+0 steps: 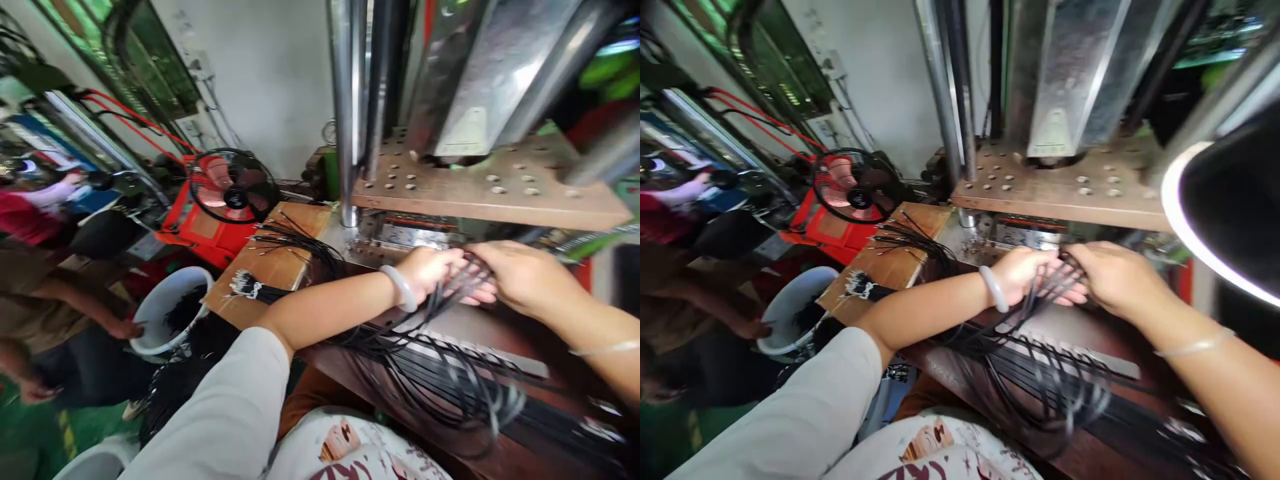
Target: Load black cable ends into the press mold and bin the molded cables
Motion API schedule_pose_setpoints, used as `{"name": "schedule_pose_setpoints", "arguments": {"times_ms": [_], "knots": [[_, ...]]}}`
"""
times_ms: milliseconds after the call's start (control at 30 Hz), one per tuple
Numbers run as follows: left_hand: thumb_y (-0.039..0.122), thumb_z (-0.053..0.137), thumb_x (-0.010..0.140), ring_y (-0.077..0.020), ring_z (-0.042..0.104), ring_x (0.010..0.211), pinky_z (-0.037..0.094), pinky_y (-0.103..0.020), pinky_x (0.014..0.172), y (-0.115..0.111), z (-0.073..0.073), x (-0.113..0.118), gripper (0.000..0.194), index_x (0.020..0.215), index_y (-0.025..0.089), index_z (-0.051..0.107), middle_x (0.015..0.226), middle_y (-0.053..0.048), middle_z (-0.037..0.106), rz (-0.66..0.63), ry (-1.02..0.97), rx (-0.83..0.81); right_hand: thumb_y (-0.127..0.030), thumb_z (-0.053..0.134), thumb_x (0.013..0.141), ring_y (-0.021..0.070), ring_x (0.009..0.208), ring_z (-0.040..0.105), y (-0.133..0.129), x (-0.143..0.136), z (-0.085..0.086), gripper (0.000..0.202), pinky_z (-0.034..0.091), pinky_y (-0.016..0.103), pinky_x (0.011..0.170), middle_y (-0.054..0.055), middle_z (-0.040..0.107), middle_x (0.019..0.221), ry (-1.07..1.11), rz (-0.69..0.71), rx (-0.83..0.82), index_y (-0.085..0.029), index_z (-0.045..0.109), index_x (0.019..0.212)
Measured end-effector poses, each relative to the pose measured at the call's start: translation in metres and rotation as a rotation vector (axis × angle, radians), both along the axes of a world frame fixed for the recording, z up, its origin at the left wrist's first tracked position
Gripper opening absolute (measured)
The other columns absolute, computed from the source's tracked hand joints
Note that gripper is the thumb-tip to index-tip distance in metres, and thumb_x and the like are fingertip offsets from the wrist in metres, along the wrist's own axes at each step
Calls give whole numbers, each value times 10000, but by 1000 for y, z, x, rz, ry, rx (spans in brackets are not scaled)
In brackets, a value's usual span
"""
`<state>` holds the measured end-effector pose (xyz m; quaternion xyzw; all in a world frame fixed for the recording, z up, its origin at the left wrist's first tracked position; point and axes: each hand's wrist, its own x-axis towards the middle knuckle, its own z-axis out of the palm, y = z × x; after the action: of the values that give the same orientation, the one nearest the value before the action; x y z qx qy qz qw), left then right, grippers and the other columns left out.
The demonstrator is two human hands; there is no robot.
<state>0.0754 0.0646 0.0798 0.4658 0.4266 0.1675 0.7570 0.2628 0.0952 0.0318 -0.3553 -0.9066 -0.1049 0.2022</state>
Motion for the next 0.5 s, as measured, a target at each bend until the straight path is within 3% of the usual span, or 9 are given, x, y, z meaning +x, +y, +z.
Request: {"name": "schedule_pose_setpoints", "arguments": {"times_ms": [67, 133, 233, 300, 367, 400, 433, 467, 500], "knots": [[334, 225, 1001, -111, 534, 501, 482, -243, 536, -1, 10, 2, 415, 920, 154, 590, 617, -47, 589, 80, -146, -194, -242, 470, 754, 329, 806, 612, 10, -3, -1, 303, 503, 423, 714, 228, 657, 881, -51, -50, 59, -130, 583, 1011], [393, 251, 1008, -69, 333, 364, 333, -194, 396, -5, 19, -8, 436, 812, 163, 566, 484, 31, 398, 79, -275, -285, -290, 457, 773, 339, 789, 612, 14, -6, 1, 351, 499, 446, 702, 240, 658, 897, -82, -107, 24, -119, 571, 1058], [482, 301, 994, -47, 141, 360, 151, -168, 360, -16, 34, -60, 472, 711, 165, 506, 477, 84, 174, 196, -434, -43, -379, 451, 808, 344, 840, 628, 3, 12, -5, 331, 503, 480, 742, 227, 665, 961, -38, -176, -70, -175, 577, 1036], [472, 327, 993, -46, 153, 381, 181, -158, 385, -18, 40, -122, 448, 684, 172, 447, 500, 86, 146, 572, -401, 238, -401, 493, 778, 328, 827, 646, -18, 42, -19, 232, 519, 481, 716, 174, 682, 937, 43, -167, -181, -257, 598, 926], [469, 338, 1002, -42, 226, 400, 287, -158, 440, -14, 41, -196, 439, 693, 172, 432, 488, 83, 215, 891, -142, 456, -416, 562, 747, 278, 674, 643, -48, 72, -35, 178, 527, 430, 576, 107, 688, 861, 130, -120, -383, -327, 618, 892], [487, 331, 1005, -44, 289, 419, 348, -171, 486, -11, 40, -231, 454, 702, 169, 444, 480, 75, 285, 934, 78, 483, -435, 599, 748, 248, 589, 619, -64, 82, -42, 191, 511, 396, 500, 77, 684, 835, 158, -98, -487, -362, 625, 922], [517, 301, 1008, -49, 340, 433, 379, -191, 516, -9, 38, -261, 503, 683, 162, 450, 467, 58, 352, 839, 359, 437, -459, 629, 757, 230, 547, 601, -80, 86, -47, 217, 504, 374, 462, 58, 679, 833, 171, -84, -559, -387, 623, 961], [529, 246, 1014, -58, 394, 450, 396, -212, 540, -7, 35, -283, 559, 667, 151, 468, 466, 32, 421, 631, 601, 377, -481, 638, 777, 226, 551, 601, -95, 84, -50, 224, 514, 369, 466, 49, 673, 837, 179, -83, -577, -389, 616, 980], [499, 252, 1020, -71, 414, 448, 378, -224, 530, -6, 32, -295, 575, 653, 136, 505, 463, 7, 463, 534, 671, 364, -497, 617, 810, 235, 588, 615, -106, 77, -51, 201, 533, 378, 503, 51, 664, 835, 176, -95, -547, -369, 607, 965]]}}
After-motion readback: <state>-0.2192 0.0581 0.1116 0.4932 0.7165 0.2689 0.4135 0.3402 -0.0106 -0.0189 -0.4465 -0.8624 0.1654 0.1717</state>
